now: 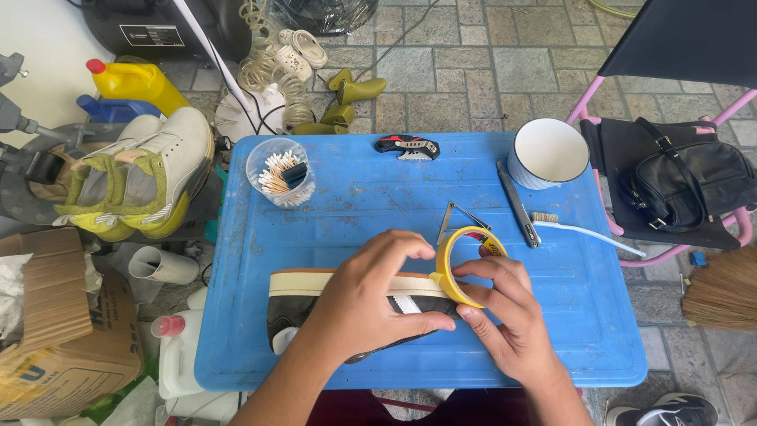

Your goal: The person applies yellow masking tape along the edge of a sneaker's sole. They wrap the tape around the perimeter of the shoe, smoothing it down with their fingers to ensure it adheres properly.

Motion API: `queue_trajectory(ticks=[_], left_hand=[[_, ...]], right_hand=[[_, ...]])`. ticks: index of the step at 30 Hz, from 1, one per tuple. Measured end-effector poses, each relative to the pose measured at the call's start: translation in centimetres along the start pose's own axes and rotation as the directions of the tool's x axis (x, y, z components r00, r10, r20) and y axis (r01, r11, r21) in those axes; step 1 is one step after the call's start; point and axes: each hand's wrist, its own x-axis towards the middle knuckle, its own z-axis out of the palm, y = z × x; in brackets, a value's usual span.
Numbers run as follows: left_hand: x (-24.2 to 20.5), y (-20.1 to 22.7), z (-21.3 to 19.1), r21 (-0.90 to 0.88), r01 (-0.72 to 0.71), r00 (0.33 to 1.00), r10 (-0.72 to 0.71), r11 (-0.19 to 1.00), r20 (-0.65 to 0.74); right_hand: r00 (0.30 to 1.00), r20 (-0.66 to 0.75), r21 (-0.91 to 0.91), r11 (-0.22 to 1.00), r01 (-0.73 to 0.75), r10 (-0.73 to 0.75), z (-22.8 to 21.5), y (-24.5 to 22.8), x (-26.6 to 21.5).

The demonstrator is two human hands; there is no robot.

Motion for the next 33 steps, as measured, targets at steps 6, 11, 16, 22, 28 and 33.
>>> queue_trajectory(ticks=[6, 11, 16, 22, 28, 33], left_hand=[[-0.2, -0.8, 1.3, 0.109, -0.011, 1.000, 0.009, 0.994, 0.012], [-0.5, -1.2, 1.2, 0.079, -0.049, 0.999, 0.050, 0.996, -0.012], [-0.4, -0.9, 1.2, 0.097, -0.045, 0.999, 0.045, 0.994, -0.003], [-1.2, -0.3, 1.1, 0.079, -0.072, 0.997, 0.075, 0.994, -0.029], [-2.8, 0.3, 1.0, 0.041, 0.136, 0.990, -0.138, 0.990, 0.041], [-3.7, 0.5, 1.8, 0.155, 0.074, 0.997, -0.069, 0.985, -0.037]], right_hand=[[1.000, -0.004, 0.012, 1.000, 0.011, -0.011, 0.3, 0.3, -0.6], [1.000, 0.004, 0.024, 1.000, 0.007, -0.007, -0.2, 0.3, -0.8], [0.999, -0.025, -0.016, 1.000, -0.024, 0.024, -0.7, -0.4, -0.3], [0.999, -0.037, -0.217, 0.976, 0.012, -0.021, -2.0, -2.2, 0.1], [0.996, -0.024, -0.311, 0.947, 0.077, -0.089, -2.9, -3.5, -0.2], [0.996, 0.030, -0.333, 0.939, 0.092, -0.087, -3.0, -4.0, -1.2]])
